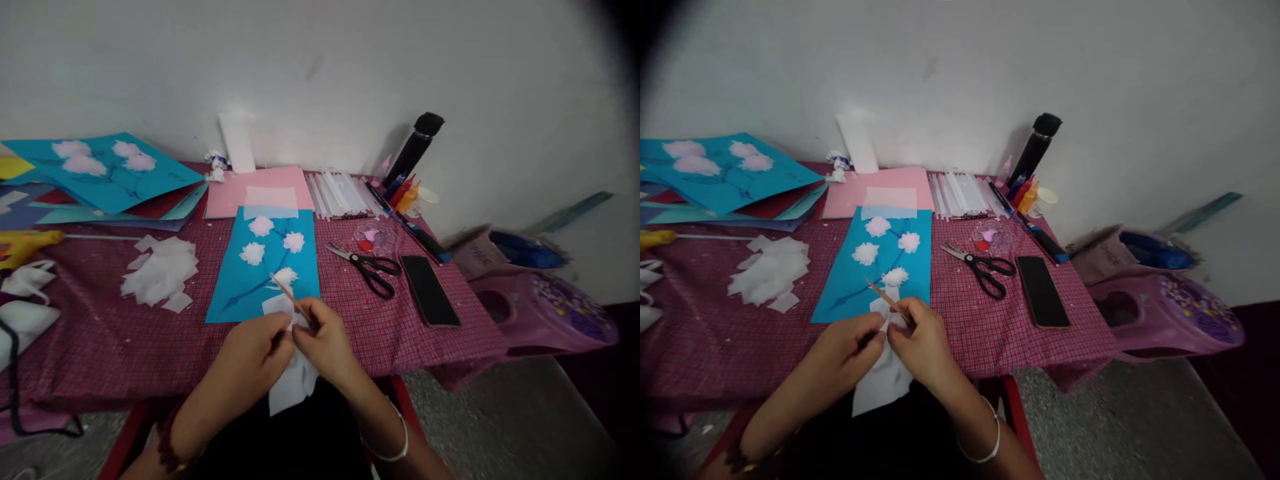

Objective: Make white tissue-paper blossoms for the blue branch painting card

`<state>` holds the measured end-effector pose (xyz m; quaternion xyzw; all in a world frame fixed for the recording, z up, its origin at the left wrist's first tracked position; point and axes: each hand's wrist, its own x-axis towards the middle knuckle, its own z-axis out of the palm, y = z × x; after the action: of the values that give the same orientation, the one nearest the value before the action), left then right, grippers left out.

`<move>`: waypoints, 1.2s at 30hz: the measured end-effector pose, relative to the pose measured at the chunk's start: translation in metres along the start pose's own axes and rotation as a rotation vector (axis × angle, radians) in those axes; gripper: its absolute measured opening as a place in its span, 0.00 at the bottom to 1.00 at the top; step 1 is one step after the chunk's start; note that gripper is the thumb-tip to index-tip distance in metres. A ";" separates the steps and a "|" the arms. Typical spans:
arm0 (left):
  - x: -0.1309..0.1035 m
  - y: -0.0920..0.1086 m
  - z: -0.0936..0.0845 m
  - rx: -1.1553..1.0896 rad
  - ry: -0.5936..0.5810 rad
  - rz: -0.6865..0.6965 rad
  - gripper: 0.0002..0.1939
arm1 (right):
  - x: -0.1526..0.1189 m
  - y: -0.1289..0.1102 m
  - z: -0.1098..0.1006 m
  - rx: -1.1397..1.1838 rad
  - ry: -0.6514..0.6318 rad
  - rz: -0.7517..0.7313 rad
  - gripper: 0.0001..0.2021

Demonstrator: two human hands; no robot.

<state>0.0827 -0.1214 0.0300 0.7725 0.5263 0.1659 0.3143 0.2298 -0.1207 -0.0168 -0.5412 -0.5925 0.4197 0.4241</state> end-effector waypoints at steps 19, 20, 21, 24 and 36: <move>0.003 -0.022 0.022 -0.042 0.300 0.021 0.06 | 0.000 0.000 0.008 0.074 0.035 0.005 0.05; 0.003 -0.022 0.022 -0.036 0.287 0.019 0.07 | 0.000 -0.002 0.007 0.095 0.026 0.013 0.04; 0.003 -0.022 0.022 -0.028 0.276 0.011 0.08 | 0.000 -0.003 0.007 0.118 0.018 0.024 0.04; 0.004 -0.022 0.023 -0.012 0.269 -0.019 0.11 | 0.001 -0.004 0.006 0.163 0.004 0.048 0.03; 0.007 -0.017 0.022 -0.460 0.339 -0.147 0.05 | 0.003 0.002 0.006 0.218 0.073 0.084 0.04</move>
<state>0.0861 -0.1175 0.0020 0.6019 0.5745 0.3844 0.3998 0.2239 -0.1180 -0.0201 -0.5311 -0.5042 0.4792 0.4838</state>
